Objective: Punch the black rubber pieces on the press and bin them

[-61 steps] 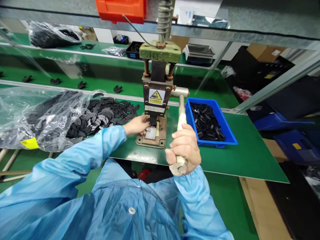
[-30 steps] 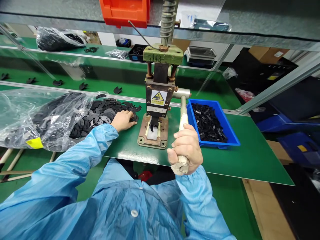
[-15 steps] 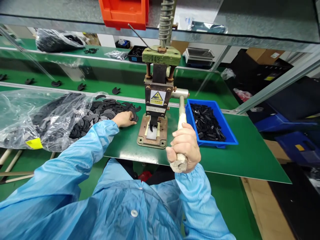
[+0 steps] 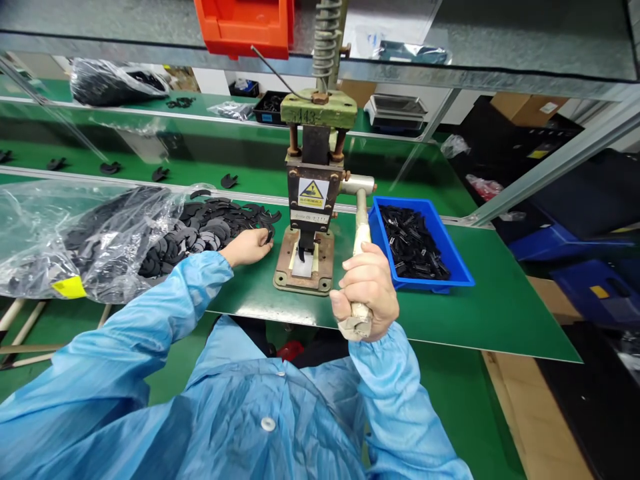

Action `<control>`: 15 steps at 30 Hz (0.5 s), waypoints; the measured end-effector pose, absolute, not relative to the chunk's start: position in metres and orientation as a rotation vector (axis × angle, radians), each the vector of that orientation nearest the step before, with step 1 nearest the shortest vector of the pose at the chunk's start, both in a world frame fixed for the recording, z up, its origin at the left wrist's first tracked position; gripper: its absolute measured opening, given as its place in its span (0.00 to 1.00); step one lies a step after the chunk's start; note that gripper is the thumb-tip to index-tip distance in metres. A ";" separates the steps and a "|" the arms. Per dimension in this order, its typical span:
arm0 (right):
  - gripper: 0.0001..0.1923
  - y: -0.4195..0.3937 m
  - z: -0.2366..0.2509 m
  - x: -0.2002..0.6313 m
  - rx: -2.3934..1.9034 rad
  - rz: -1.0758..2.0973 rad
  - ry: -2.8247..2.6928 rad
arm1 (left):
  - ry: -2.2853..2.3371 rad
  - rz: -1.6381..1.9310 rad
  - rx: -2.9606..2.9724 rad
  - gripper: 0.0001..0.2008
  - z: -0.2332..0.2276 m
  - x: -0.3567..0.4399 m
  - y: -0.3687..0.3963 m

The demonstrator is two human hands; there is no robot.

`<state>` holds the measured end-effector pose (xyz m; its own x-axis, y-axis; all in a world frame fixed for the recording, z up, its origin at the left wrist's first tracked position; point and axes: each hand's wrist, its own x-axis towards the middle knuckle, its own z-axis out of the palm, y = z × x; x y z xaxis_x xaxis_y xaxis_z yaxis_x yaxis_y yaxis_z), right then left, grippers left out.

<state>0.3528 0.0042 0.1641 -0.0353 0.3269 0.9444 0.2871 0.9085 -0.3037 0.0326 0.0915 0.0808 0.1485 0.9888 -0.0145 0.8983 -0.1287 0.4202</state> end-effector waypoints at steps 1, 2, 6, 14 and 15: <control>0.12 0.004 0.164 0.352 -0.486 0.031 -1.624 | 1.781 0.456 1.987 0.11 0.080 0.031 0.088; 0.12 0.004 0.164 0.352 -0.488 0.027 -1.620 | 1.736 0.523 1.869 0.13 0.080 0.029 0.084; 0.13 0.004 0.164 0.351 -0.500 0.013 -1.611 | 1.540 0.680 1.572 0.18 0.084 0.026 0.071; 0.13 0.006 0.164 0.353 -0.480 0.022 -1.610 | 1.241 0.998 1.172 0.20 0.086 0.059 0.075; 0.13 0.006 0.164 0.353 -0.484 0.019 -1.613 | 1.210 0.987 1.146 0.19 0.086 0.064 0.078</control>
<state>0.3528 0.0061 0.1638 -0.0213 0.3174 0.9481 0.2954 0.9079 -0.2973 0.0638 0.0777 0.0858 0.1178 0.9778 -0.1735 0.0261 0.1716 0.9848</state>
